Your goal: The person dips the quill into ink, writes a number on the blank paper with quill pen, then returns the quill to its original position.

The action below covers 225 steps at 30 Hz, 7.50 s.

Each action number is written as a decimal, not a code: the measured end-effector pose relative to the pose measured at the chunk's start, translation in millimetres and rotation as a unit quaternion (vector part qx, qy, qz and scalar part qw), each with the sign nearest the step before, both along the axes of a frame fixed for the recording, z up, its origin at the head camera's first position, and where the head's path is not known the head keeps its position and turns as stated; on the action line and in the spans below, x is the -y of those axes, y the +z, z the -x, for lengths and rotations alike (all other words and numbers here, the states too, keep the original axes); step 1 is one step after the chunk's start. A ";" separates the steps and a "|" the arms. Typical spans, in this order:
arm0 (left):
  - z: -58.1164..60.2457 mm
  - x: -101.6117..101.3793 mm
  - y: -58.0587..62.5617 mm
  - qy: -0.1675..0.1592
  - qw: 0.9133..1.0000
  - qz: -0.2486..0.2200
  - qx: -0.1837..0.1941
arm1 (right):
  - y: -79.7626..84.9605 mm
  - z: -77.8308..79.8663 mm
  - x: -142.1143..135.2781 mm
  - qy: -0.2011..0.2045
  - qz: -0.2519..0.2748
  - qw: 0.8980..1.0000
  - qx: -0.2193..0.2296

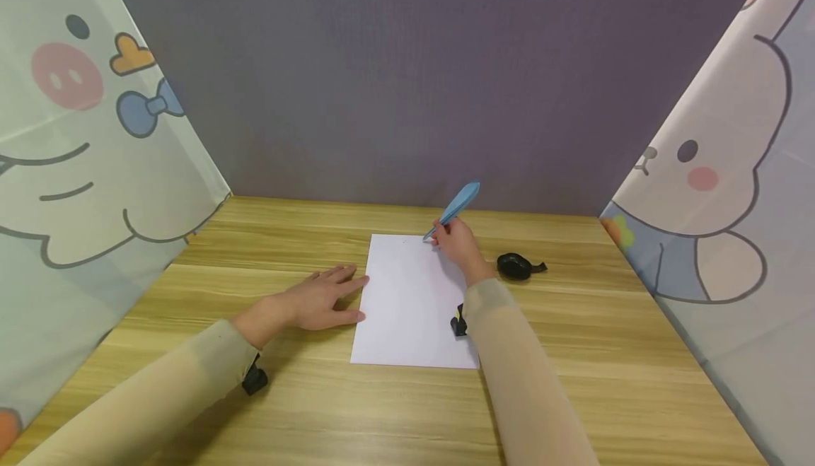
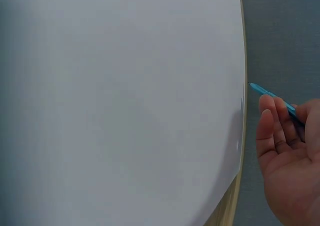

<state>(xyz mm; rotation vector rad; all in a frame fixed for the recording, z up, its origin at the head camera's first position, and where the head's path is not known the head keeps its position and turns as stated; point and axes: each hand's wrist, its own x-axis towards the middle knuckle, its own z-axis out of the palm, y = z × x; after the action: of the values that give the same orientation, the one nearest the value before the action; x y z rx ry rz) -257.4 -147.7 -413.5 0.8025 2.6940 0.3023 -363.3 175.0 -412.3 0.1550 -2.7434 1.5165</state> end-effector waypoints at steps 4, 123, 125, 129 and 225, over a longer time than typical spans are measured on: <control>-0.3 0.2 0.9 0.000 1.000 0.001 0.000 | -1.3 -0.1 0.4 -0.001 0.004 1.000 -0.005; 0.2 -0.8 0.7 0.002 1.000 -0.006 -0.003 | 2.4 -9.3 18.6 0.093 -0.025 0.995 0.006; 0.0 -1.0 1.0 0.003 1.000 -0.005 -0.002 | 1.9 -9.0 19.0 0.094 -0.025 0.995 0.006; -0.1 -1.2 1.6 0.003 1.000 -0.004 -0.002 | 1.0 -8.6 19.7 0.090 -0.027 0.995 0.014; 0.0 -0.8 1.4 0.001 1.000 -0.008 -0.008 | 5.2 -54.3 48.2 0.239 -0.041 0.970 0.032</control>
<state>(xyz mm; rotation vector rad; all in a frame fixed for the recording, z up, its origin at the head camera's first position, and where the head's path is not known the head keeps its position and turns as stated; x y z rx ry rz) -257.4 -146.9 -412.1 0.8109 2.7114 0.3186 -309.0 126.8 -407.1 0.8371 -2.9664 1.5084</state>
